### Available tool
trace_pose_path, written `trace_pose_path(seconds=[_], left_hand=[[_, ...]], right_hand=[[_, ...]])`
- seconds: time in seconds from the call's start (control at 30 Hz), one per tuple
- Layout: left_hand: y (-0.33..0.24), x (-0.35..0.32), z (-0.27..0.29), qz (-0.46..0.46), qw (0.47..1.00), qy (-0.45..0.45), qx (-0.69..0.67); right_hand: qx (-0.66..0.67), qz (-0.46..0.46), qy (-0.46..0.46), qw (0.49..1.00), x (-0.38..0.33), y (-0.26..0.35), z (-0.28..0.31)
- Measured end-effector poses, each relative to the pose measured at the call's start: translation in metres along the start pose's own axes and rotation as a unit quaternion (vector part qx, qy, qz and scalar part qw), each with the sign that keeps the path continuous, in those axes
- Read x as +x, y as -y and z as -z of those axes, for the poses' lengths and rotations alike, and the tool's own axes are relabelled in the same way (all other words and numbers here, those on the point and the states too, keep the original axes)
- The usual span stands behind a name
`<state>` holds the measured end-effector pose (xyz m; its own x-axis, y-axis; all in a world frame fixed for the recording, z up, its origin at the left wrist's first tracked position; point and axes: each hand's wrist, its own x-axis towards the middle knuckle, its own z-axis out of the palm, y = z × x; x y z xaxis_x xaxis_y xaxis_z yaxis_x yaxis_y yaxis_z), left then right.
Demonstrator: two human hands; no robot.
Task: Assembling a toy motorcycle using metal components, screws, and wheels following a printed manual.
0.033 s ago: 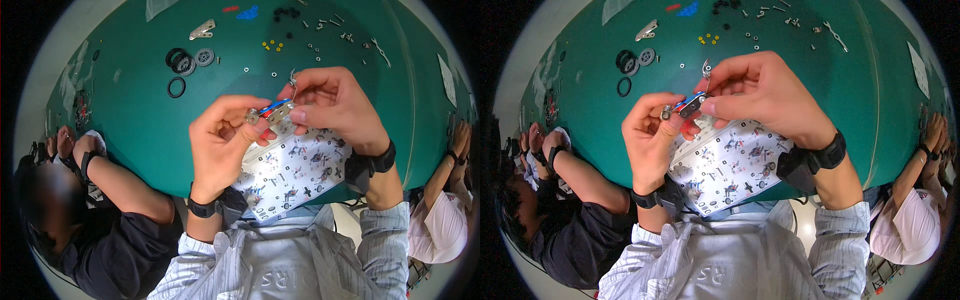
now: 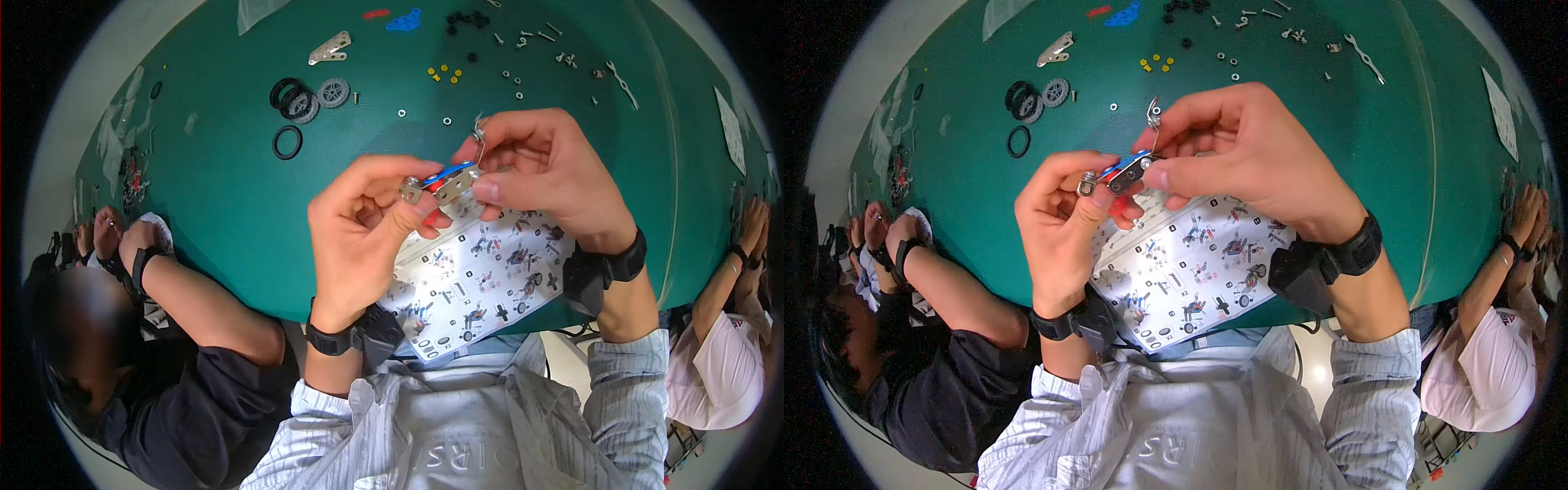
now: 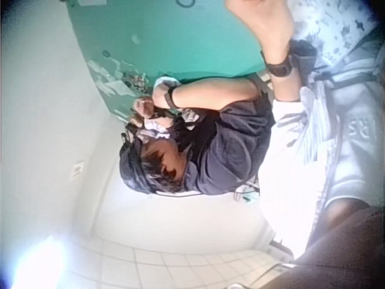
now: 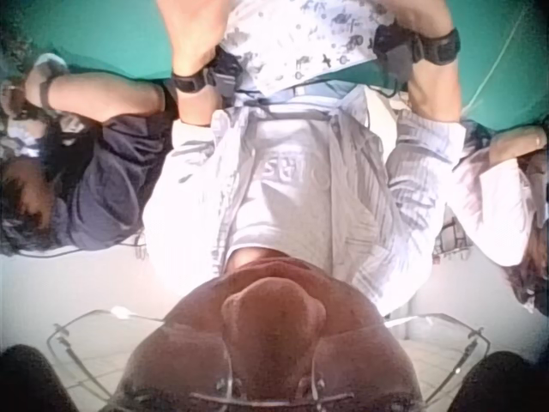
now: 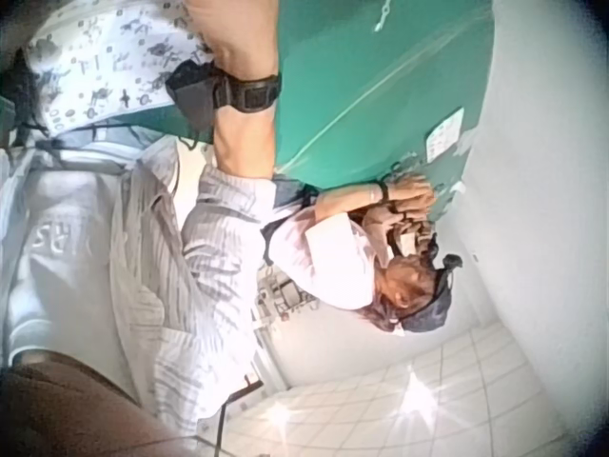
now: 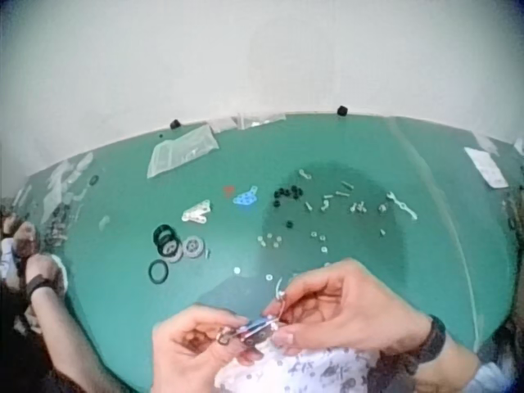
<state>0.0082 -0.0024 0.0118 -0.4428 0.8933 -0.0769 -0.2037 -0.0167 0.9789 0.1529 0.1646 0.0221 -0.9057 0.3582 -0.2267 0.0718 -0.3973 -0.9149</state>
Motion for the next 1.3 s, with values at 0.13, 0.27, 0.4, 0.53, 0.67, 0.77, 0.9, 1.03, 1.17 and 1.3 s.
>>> trace_pose_path(seconds=[0.13, 0.27, 0.4, 0.53, 0.67, 0.77, 0.9, 1.03, 1.17, 1.3], left_hand=[[0.004, 0.001, -0.001, -0.009, 1.000, -0.008, 0.018], [0.005, 0.001, 0.002, 0.003, 1.000, 0.016, 0.009], [-0.001, 0.002, 0.000, 0.033, 0.998, 0.027, -0.040], [0.000, 0.003, 0.001, 0.022, 0.998, 0.033, -0.058], [0.003, 0.003, 0.003, 0.018, 0.996, 0.037, -0.075], [0.001, 0.003, 0.003, 0.019, 0.996, 0.040, -0.071], [-0.001, 0.001, -0.002, 0.010, 0.998, 0.022, -0.060], [0.004, 0.001, 0.001, 0.005, 0.999, 0.024, -0.038], [0.000, 0.001, -0.001, 0.012, 1.000, 0.014, -0.012], [0.000, 0.003, -0.006, 0.004, 0.999, -0.041, 0.017]], right_hand=[[0.000, -0.004, 0.012, 1.000, -0.001, 0.003, 0.001], [-0.026, -0.010, 0.039, 0.999, -0.001, 0.008, 0.005], [-0.019, -0.033, 0.040, 0.998, 0.000, 0.006, 0.008], [0.052, -0.017, 0.038, 0.998, -0.001, 0.004, 0.001], [0.057, -0.015, 0.037, 0.998, -0.002, 0.003, -0.006], [0.053, -0.010, 0.027, 0.998, -0.003, 0.003, -0.004], [0.053, -0.011, 0.011, 0.998, -0.002, 0.005, -0.007], [0.047, -0.025, 0.013, 0.999, -0.001, 0.001, -0.006], [0.041, -0.039, 0.011, 0.998, -0.002, 0.002, -0.005], [-0.062, 0.040, -0.051, 0.996, 0.002, -0.003, -0.004]])
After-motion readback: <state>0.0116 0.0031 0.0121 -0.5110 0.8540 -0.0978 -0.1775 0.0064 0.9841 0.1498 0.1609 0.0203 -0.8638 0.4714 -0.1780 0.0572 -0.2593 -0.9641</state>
